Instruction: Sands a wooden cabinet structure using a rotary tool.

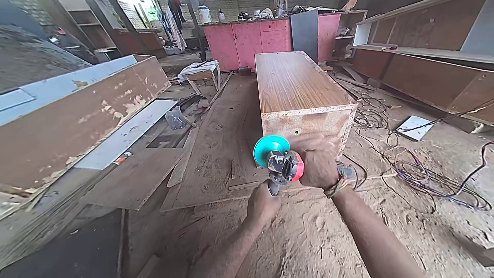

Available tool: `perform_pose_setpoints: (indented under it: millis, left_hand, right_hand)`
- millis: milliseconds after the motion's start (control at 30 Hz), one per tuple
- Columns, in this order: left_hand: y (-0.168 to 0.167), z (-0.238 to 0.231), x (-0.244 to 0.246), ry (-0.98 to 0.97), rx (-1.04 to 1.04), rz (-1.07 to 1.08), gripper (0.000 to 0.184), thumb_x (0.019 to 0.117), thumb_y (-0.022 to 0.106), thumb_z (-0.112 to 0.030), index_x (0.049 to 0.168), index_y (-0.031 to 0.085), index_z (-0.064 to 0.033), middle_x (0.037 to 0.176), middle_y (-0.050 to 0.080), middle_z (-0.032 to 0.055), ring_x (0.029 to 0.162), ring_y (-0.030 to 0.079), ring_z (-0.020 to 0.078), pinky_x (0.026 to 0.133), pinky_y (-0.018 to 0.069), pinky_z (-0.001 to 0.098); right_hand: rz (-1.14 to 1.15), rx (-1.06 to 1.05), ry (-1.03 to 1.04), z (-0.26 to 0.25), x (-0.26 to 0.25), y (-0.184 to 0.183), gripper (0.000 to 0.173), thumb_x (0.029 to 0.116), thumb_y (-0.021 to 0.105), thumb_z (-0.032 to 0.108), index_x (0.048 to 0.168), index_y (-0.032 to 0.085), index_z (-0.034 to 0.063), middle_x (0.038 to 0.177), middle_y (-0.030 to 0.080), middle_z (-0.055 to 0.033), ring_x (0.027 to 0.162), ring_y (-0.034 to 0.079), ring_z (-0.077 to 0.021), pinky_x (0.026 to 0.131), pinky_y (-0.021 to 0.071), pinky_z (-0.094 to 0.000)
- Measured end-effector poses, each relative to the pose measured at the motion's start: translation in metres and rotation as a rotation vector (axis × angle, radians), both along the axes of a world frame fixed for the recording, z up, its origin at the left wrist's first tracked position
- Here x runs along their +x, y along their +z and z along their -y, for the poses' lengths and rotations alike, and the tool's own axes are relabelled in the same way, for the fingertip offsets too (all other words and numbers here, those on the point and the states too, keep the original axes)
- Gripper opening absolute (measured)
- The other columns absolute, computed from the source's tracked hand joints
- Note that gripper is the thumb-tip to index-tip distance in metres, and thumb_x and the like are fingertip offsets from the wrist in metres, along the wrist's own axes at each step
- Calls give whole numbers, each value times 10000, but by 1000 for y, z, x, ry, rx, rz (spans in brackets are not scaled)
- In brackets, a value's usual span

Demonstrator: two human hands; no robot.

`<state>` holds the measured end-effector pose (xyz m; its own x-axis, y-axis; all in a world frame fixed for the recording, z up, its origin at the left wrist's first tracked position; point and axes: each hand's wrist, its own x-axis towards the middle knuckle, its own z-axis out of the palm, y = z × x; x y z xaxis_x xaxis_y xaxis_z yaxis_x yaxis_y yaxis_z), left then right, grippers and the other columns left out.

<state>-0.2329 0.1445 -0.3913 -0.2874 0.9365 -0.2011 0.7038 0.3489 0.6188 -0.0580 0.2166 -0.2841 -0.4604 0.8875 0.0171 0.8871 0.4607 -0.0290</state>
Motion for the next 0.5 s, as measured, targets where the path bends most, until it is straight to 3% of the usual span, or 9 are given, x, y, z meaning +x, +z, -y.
perform_pose_setpoints:
  millis: [167,267,367,500]
  left_hand:
    - [-102,14,21,62,6,150,370,887,748,-380,1122,711,-97,949,738,93,889,725,254,832,589,515]
    - [-128,17,32,60,33,181,390,903,746,-367,1158,699,-76,966,739,105,908,725,254,859,583,505]
    - [-91,2,33,53,74,45,398,908,728,-395,1185,704,-110,1004,753,109,949,736,285,853,586,552]
    - [18,-24,26,-59,39,-192,431,916,710,-438,1223,695,-136,1077,746,125,1007,727,322,864,578,585]
  right_hand:
    - [131,-172,48,6,-3,-61,514,748,768,410,1091,675,39,1036,722,-203,973,713,-414,766,551,-634]
    - [146,-160,86,1,6,-92,576,735,778,401,1176,649,53,1099,712,-195,1027,702,-400,819,555,-617]
    - [23,-43,41,-5,23,-79,632,734,767,448,1241,653,88,1110,720,-180,1030,707,-388,818,559,-613]
    - [-159,89,-118,-9,43,-24,590,736,738,545,1105,674,88,973,728,-156,917,728,-369,709,559,-606]
